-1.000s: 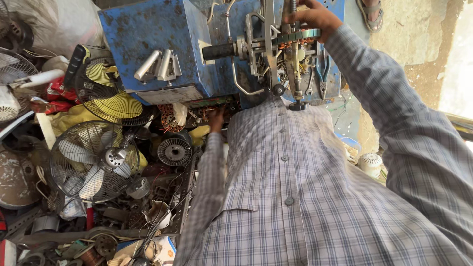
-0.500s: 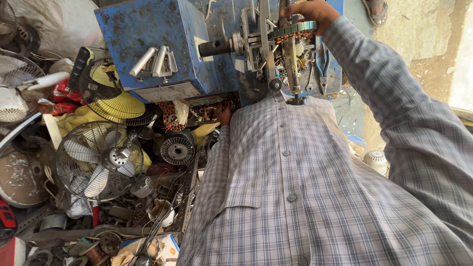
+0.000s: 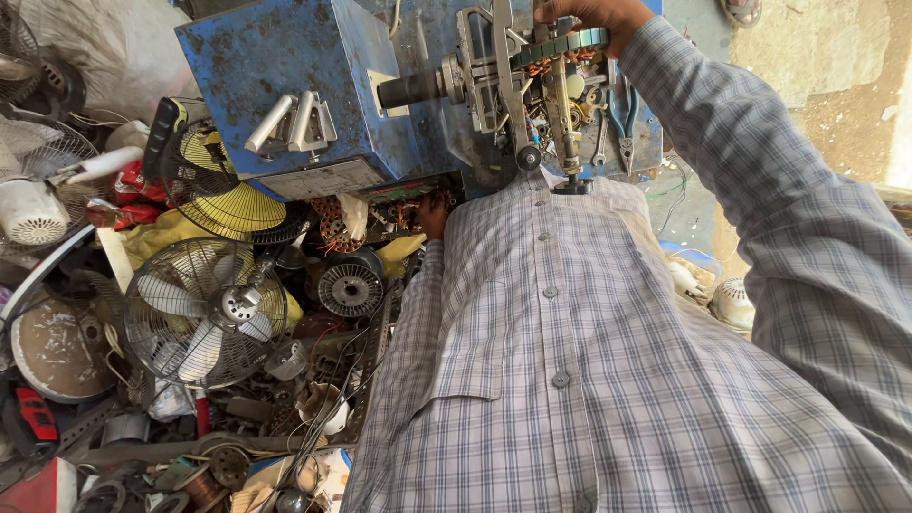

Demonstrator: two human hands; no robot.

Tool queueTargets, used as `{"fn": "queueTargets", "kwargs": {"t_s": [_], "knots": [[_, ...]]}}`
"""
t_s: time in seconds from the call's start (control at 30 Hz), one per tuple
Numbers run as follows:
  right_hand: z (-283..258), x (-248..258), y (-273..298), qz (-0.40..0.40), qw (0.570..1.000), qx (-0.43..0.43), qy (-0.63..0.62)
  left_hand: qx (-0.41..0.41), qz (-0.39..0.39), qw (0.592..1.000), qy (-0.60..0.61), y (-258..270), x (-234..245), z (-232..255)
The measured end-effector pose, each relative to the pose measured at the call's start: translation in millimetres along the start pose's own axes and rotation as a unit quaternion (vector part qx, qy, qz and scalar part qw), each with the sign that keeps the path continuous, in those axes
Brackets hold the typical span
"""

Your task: The person uses a screwdriver to adjust components on a motor armature mounted in a blue machine. They then operate a lever on the machine to press down on the armature while holding it in place with their other hand.

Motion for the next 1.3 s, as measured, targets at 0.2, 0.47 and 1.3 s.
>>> {"fn": "queueTargets", "kwargs": {"t_s": [0.2, 0.47, 1.3], "knots": [[-1, -1, 5, -0.002, 1.0, 0.002, 0.01, 0.025, 0.048, 0.997, 0.052, -25, 35, 7], [4, 1, 5, 0.006, 0.999, -0.012, 0.029, 0.007, 0.249, 0.954, 0.168, -68, 96, -1], [-4, 8, -11, 0.028, 0.994, 0.079, -0.069, -0.073, 0.046, 0.981, 0.174, -164, 160, 131]]}}
Point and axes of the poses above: each hand's wrist, its own y-axis away from the middle knuckle, its own x-axis out of the back of the hand, z = x × y, the point moved 8 cm from there along -y, towards the middle knuckle, and after that the axes turned 12 degrees about z, right-handed, at the moved point
